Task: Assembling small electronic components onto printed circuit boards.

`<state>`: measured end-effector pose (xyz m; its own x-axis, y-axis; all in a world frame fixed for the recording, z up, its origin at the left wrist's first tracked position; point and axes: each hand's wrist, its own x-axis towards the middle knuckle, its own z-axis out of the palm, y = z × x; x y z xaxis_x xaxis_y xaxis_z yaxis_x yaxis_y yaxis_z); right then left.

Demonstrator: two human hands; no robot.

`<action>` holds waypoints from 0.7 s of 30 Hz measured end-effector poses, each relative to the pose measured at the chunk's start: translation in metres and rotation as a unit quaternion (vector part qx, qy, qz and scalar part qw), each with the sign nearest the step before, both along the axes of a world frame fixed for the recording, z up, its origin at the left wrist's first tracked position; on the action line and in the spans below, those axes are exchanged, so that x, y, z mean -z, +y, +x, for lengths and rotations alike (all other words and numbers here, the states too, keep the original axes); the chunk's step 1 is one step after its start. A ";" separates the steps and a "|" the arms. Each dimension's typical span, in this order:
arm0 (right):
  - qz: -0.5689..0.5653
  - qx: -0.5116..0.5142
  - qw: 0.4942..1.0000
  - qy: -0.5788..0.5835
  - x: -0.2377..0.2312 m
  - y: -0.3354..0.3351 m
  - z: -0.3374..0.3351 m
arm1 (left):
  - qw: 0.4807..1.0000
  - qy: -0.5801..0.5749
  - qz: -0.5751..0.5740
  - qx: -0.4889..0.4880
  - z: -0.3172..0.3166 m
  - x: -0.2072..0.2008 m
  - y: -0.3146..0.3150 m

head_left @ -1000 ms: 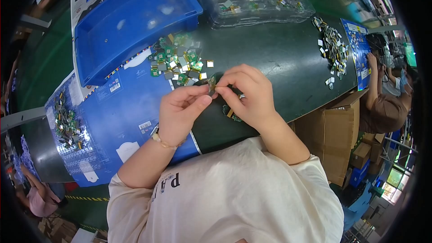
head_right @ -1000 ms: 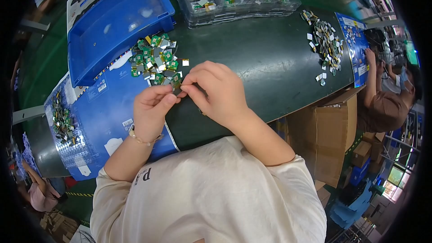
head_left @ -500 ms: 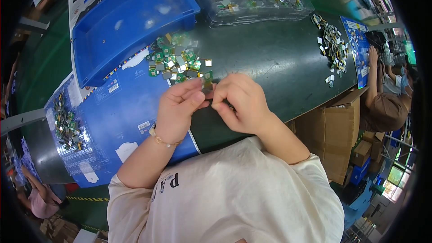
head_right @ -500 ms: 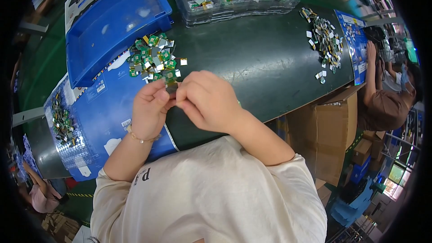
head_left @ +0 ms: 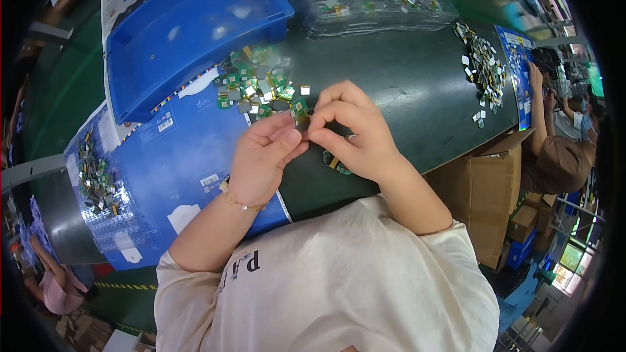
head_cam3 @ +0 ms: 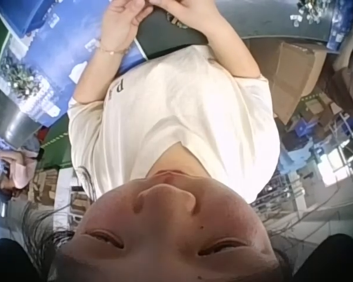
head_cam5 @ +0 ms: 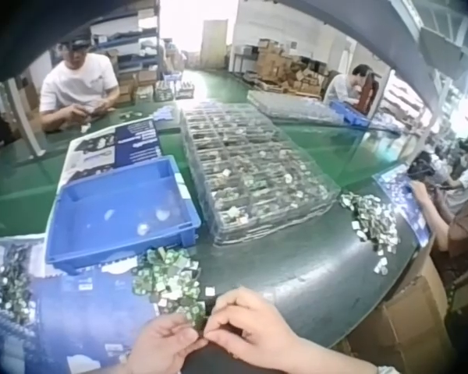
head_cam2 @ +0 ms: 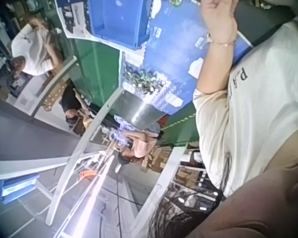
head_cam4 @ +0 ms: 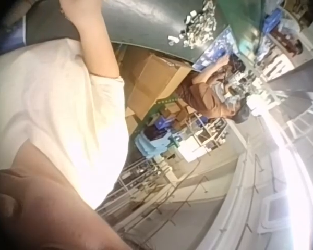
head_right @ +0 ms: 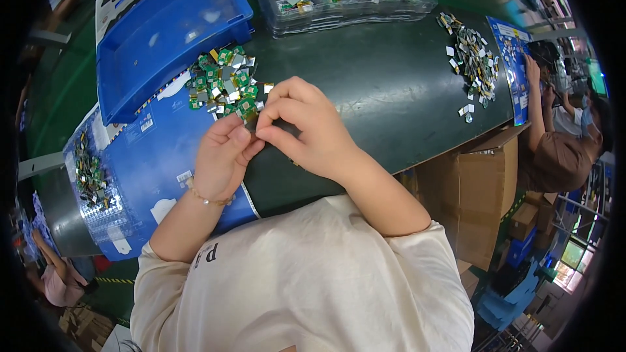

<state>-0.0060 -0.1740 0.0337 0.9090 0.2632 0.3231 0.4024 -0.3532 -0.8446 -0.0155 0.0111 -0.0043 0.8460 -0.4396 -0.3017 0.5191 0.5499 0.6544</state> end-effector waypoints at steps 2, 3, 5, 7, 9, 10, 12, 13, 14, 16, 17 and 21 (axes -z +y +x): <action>-0.013 0.016 1.000 -0.004 0.000 -0.010 0.002 | 1.000 0.004 0.003 -0.009 0.003 -0.004 -0.001; -0.025 0.033 0.999 -0.008 0.001 -0.015 0.004 | 1.000 0.017 0.005 -0.021 0.007 -0.004 0.002; -0.114 0.088 0.990 -0.002 0.013 -0.030 0.014 | 0.998 0.038 -0.020 -0.046 0.011 -0.003 0.004; -0.214 0.131 0.968 0.009 0.020 -0.038 0.016 | 0.997 0.043 -0.047 -0.048 0.014 -0.003 0.008; -0.221 0.127 0.967 0.018 0.019 -0.035 0.011 | 0.995 0.050 -0.072 -0.051 0.016 -0.002 0.011; -0.229 0.123 0.965 0.027 0.018 -0.033 0.009 | 0.994 0.058 -0.068 -0.057 0.017 -0.001 0.011; -0.254 0.133 0.958 0.028 0.019 -0.033 0.005 | 0.994 0.065 -0.065 -0.064 0.017 -0.001 0.009; -0.278 0.144 0.949 0.029 0.020 -0.034 0.004 | 0.996 0.047 -0.035 -0.064 0.016 -0.001 0.007; -0.278 0.145 0.949 0.028 0.022 -0.034 0.003 | 0.997 0.028 -0.005 -0.065 0.015 -0.001 0.006; -0.276 0.181 0.944 0.012 0.026 -0.032 0.003 | 0.998 0.025 -0.003 -0.061 0.015 0.002 0.006; -0.275 0.183 0.944 0.011 0.026 -0.031 0.003 | 0.998 0.023 -0.002 -0.057 0.015 0.002 0.006; -0.278 0.188 0.942 0.024 0.025 -0.032 0.004 | 0.998 0.017 0.021 -0.049 0.016 0.001 0.005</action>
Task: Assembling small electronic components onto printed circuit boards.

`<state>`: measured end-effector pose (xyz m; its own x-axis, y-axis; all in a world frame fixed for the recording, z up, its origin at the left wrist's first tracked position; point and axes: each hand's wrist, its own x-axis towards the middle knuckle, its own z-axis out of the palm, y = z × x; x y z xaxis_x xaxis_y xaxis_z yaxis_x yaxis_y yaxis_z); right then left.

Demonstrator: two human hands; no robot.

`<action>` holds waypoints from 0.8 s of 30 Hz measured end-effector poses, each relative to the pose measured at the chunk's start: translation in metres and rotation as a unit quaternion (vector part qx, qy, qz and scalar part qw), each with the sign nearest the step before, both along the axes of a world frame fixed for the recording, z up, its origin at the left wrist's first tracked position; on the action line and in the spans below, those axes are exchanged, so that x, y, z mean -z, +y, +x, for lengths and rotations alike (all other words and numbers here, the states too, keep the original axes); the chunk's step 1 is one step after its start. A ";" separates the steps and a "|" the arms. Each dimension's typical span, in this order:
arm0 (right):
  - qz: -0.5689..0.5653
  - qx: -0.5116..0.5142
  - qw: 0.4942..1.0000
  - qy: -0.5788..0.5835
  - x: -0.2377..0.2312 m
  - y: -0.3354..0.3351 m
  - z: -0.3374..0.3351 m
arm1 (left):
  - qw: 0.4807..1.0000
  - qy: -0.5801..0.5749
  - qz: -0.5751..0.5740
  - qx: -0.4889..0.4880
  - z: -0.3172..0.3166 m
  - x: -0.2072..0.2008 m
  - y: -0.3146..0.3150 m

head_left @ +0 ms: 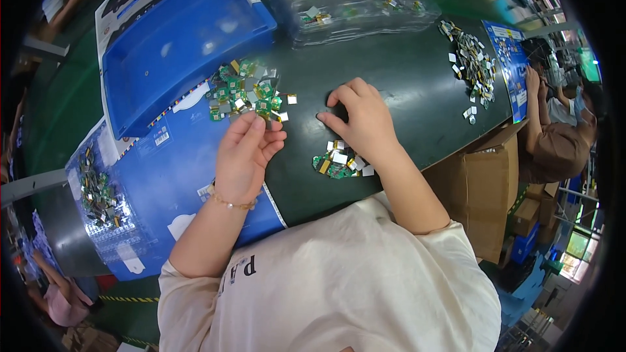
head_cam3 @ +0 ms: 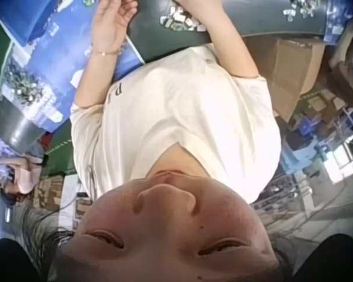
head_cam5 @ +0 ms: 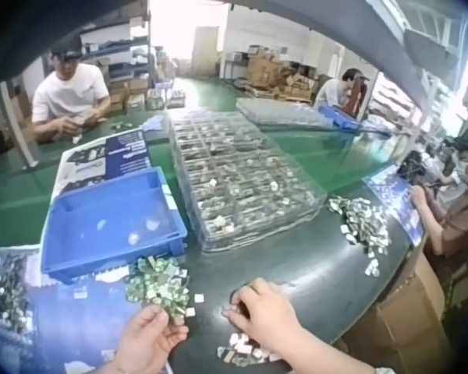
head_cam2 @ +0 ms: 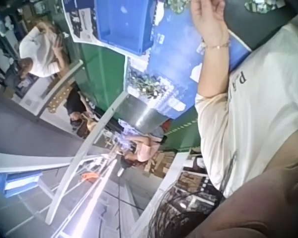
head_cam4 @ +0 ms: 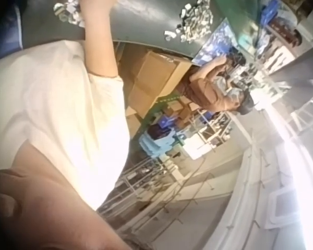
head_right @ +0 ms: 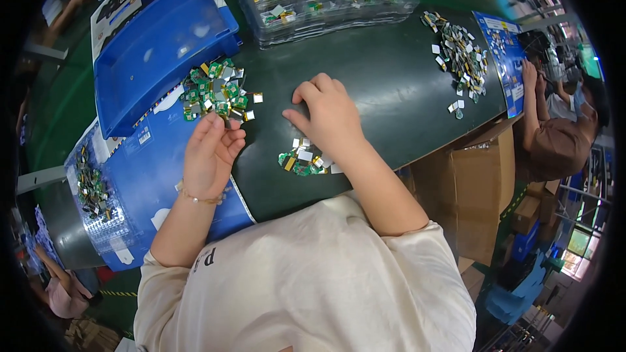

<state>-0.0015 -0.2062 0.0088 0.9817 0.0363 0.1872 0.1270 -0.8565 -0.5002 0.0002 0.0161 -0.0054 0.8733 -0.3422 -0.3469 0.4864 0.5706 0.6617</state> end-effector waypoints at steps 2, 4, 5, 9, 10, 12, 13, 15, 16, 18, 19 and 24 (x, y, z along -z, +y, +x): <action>-0.003 0.004 1.000 -0.007 0.000 -0.004 0.002 | 1.000 -0.003 0.000 -0.005 -0.001 0.001 0.002; -0.020 0.033 0.999 0.031 -0.004 -0.013 0.003 | 1.000 -0.005 -0.010 -0.008 -0.003 -0.001 0.004; -0.021 0.035 0.999 0.028 -0.005 -0.015 0.004 | 1.000 -0.003 -0.019 -0.013 -0.003 -0.002 0.005; -0.038 0.063 0.994 0.079 -0.012 -0.017 0.003 | 0.997 -0.045 -0.062 0.008 -0.002 0.002 0.009; -0.037 0.061 0.994 0.085 -0.014 -0.017 0.002 | 0.996 -0.055 -0.071 0.013 0.000 0.005 0.010; -0.009 0.052 0.996 0.067 -0.013 -0.023 -0.005 | 0.994 -0.069 -0.082 0.022 0.003 0.007 0.011; 0.021 0.037 0.998 0.050 -0.011 -0.027 -0.010 | 0.994 -0.066 -0.083 0.006 0.003 0.007 0.012; 0.004 0.017 1.000 0.019 -0.006 -0.036 -0.021 | 0.994 -0.068 -0.086 -0.007 0.003 0.003 0.012; -0.014 -0.006 1.000 -0.006 -0.005 -0.038 -0.025 | 0.994 -0.054 -0.078 -0.051 0.004 0.001 0.011; -0.035 -0.046 0.998 -0.036 -0.002 -0.036 -0.035 | 0.992 -0.050 -0.043 -0.108 0.009 0.001 0.007; -0.057 -0.086 0.993 -0.063 -0.003 -0.032 -0.039 | 0.992 -0.054 -0.044 -0.104 0.011 -0.002 0.005; -0.119 -0.077 0.990 -0.004 -0.009 -0.019 -0.052 | 0.986 -0.147 -0.075 -0.002 0.008 -0.013 -0.011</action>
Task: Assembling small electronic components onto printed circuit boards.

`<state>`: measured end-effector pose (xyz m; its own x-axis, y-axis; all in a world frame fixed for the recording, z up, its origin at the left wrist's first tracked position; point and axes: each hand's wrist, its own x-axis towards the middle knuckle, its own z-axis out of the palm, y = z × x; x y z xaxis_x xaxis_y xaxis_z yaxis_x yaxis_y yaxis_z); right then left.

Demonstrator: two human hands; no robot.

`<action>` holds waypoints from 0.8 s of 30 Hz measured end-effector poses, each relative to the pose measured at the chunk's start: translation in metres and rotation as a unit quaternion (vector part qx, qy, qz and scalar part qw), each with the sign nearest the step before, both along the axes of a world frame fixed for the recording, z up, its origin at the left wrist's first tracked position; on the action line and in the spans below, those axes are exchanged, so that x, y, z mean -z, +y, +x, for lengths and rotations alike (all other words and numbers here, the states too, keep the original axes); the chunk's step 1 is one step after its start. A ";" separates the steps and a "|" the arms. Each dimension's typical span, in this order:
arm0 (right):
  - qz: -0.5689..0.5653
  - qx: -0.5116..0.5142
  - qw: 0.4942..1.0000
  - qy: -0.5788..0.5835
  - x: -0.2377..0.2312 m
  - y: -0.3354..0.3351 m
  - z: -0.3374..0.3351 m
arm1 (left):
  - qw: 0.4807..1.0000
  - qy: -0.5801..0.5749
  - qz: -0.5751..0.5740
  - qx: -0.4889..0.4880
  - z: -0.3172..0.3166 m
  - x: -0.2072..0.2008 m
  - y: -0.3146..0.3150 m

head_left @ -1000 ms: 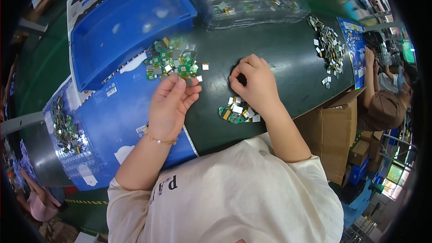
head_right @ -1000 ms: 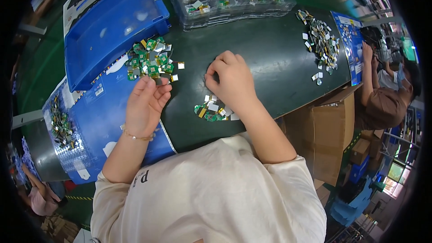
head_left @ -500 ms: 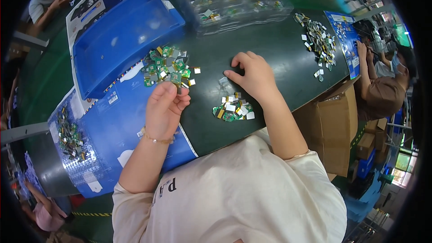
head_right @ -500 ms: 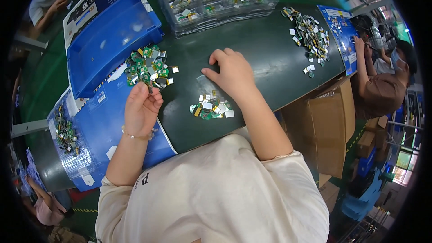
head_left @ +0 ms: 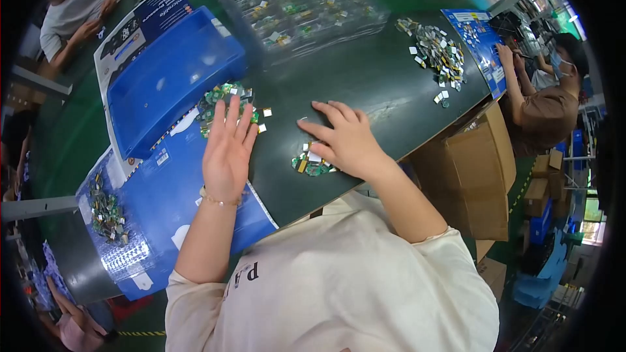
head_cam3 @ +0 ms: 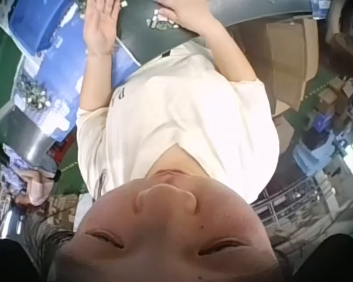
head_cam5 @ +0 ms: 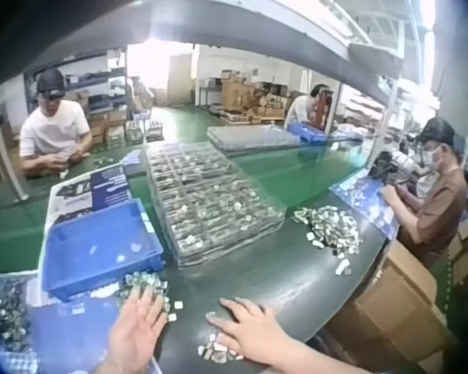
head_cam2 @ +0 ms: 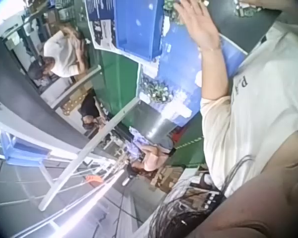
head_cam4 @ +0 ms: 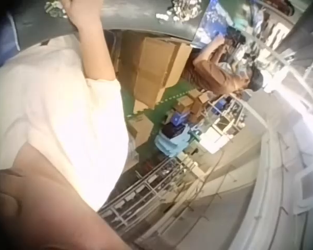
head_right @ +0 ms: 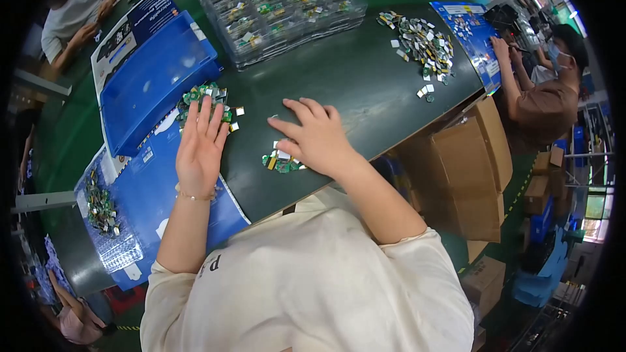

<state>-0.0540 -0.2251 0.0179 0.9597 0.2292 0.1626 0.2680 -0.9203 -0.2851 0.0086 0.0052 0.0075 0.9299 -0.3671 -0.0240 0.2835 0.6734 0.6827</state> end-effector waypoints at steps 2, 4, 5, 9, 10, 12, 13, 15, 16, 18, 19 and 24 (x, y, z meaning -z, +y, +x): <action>0.000 -0.006 1.000 0.012 -0.004 -0.007 0.000 | 0.993 -0.030 0.117 -0.015 -0.003 -0.003 -0.006; 0.005 -0.037 0.999 0.034 -0.008 -0.018 0.004 | 0.980 -0.043 0.193 -0.021 -0.004 0.010 -0.003; 0.005 -0.042 0.999 0.034 -0.008 -0.025 0.006 | 0.961 -0.052 0.269 -0.027 -0.004 0.015 -0.002; 0.073 -0.056 0.995 0.043 -0.001 -0.064 0.032 | 0.943 -0.067 0.323 -0.047 -0.006 0.015 -0.001; 0.091 -0.042 0.994 0.042 0.007 -0.075 0.036 | 0.927 -0.080 0.365 -0.022 -0.008 0.010 -0.001; 0.067 -0.033 0.996 0.051 0.019 -0.079 0.037 | 0.884 -0.132 0.448 0.020 -0.010 0.000 -0.006; 0.012 -0.038 0.997 0.064 0.005 -0.069 0.034 | 0.853 -0.171 0.492 0.035 -0.009 -0.005 -0.006; 0.011 -0.032 0.995 0.091 0.004 -0.068 0.037 | 0.810 -0.260 0.521 0.067 -0.001 -0.006 -0.010; 0.011 -0.037 0.994 0.104 0.004 -0.069 0.042 | 0.802 -0.282 0.521 0.070 0.004 -0.006 -0.012; -0.013 -0.015 0.994 0.108 0.002 -0.066 0.036 | 0.799 -0.286 0.523 0.083 0.001 -0.008 -0.014; -0.013 -0.018 0.993 0.118 0.003 -0.067 0.037 | 0.787 -0.306 0.531 0.077 0.002 -0.004 -0.017; -0.003 -0.001 0.992 0.126 0.001 -0.069 0.039 | 0.752 -0.360 0.549 0.053 0.000 -0.004 -0.023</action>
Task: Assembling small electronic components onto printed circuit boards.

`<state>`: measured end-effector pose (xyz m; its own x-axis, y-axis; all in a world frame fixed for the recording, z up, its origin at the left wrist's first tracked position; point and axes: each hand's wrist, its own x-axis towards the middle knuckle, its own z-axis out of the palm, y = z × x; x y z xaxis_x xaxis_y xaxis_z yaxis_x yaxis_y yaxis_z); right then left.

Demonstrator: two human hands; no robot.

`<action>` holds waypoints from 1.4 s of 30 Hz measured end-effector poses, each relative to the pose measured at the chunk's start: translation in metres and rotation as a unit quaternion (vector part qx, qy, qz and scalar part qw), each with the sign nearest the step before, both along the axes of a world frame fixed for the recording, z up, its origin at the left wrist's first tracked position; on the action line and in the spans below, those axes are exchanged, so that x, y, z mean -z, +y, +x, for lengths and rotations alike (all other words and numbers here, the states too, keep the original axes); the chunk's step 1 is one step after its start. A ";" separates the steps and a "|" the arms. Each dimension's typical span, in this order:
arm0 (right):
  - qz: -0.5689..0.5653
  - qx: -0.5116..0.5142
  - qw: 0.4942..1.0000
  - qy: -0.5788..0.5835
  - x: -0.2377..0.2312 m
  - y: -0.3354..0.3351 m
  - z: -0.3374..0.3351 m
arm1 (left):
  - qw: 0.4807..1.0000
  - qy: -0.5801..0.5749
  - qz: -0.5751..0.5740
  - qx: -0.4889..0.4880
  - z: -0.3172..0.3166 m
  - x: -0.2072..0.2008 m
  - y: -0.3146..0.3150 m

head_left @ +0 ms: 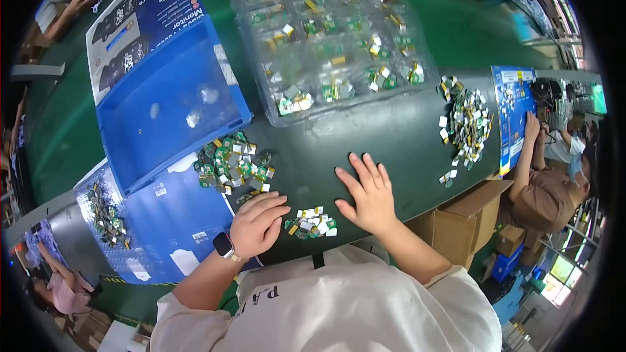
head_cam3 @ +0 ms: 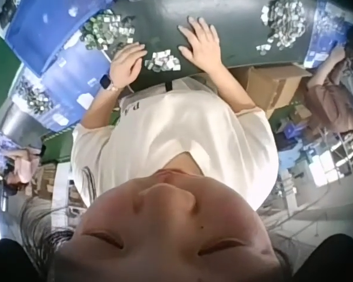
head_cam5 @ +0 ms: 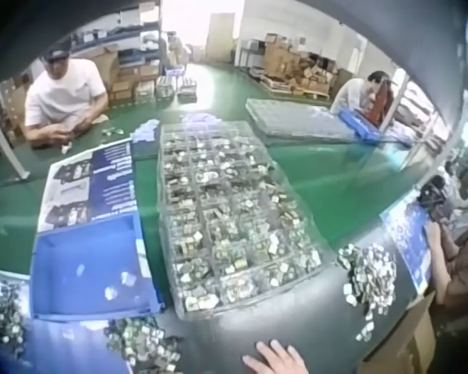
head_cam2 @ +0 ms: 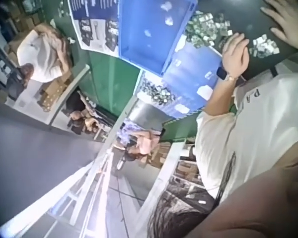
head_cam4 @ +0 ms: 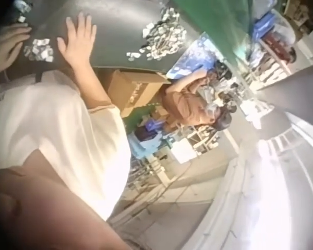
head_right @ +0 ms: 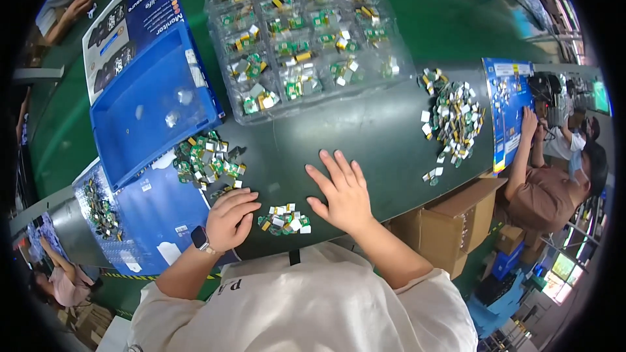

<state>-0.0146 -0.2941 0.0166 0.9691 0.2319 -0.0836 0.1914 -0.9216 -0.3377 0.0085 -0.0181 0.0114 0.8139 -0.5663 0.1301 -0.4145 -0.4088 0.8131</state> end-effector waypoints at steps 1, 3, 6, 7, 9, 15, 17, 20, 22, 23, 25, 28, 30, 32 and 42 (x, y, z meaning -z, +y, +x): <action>0.003 0.002 1.000 -0.004 0.000 0.002 -0.005 | 1.000 -0.002 0.002 0.004 -0.004 -0.001 0.000; -0.001 0.012 1.000 -0.025 0.001 0.002 -0.010 | 0.999 -0.049 0.020 -0.006 -0.004 -0.001 -0.004; 0.018 0.023 0.999 -0.043 0.006 0.003 -0.026 | 0.995 -0.093 0.040 0.000 -0.011 0.005 -0.003; 0.036 0.034 0.997 -0.054 0.011 0.000 -0.031 | 0.994 -0.104 0.043 0.004 -0.012 0.008 -0.004; 0.050 0.035 0.994 -0.089 0.016 0.000 -0.041 | 0.990 -0.135 0.043 -0.013 -0.020 0.011 -0.002; 0.041 0.046 0.988 -0.144 0.026 -0.002 -0.056 | 0.979 -0.201 0.020 -0.022 -0.026 0.022 -0.006; 0.036 0.036 0.980 -0.194 0.023 -0.001 -0.052 | 0.984 -0.172 0.003 -0.046 -0.024 0.021 -0.004; 0.091 0.030 0.973 -0.211 0.026 -0.001 -0.063 | 0.987 -0.155 -0.012 -0.039 -0.027 0.024 0.000; 0.136 0.030 0.967 -0.212 0.029 0.001 -0.068 | 0.986 -0.161 -0.009 -0.036 -0.026 0.024 0.001; 0.134 0.031 0.968 -0.212 0.029 0.005 -0.071 | 0.986 -0.161 -0.012 -0.035 -0.026 0.025 0.002; 0.165 0.068 0.966 -0.189 0.027 0.014 -0.081 | 0.988 -0.149 -0.016 -0.039 -0.029 0.026 0.002; 0.161 0.039 0.966 -0.199 0.022 0.045 -0.092 | 0.988 -0.149 -0.017 -0.029 -0.026 0.028 0.007; 0.157 0.016 0.966 -0.207 0.018 0.063 -0.095 | 0.986 -0.164 -0.009 -0.016 -0.024 0.026 0.007; 0.133 0.043 0.969 -0.204 0.013 0.076 -0.098 | 0.980 -0.188 -0.018 0.066 -0.025 0.019 0.006; 0.186 0.142 0.920 -0.316 0.035 0.077 -0.100 | 0.982 -0.157 -0.008 0.101 -0.024 0.012 0.006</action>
<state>-0.1146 -0.2175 -0.0182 0.8232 -0.1393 0.5505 0.2274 -0.8075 -0.5443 -0.0151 -0.0123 -0.0006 0.6042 -0.7076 0.3664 -0.7168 -0.2819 0.6377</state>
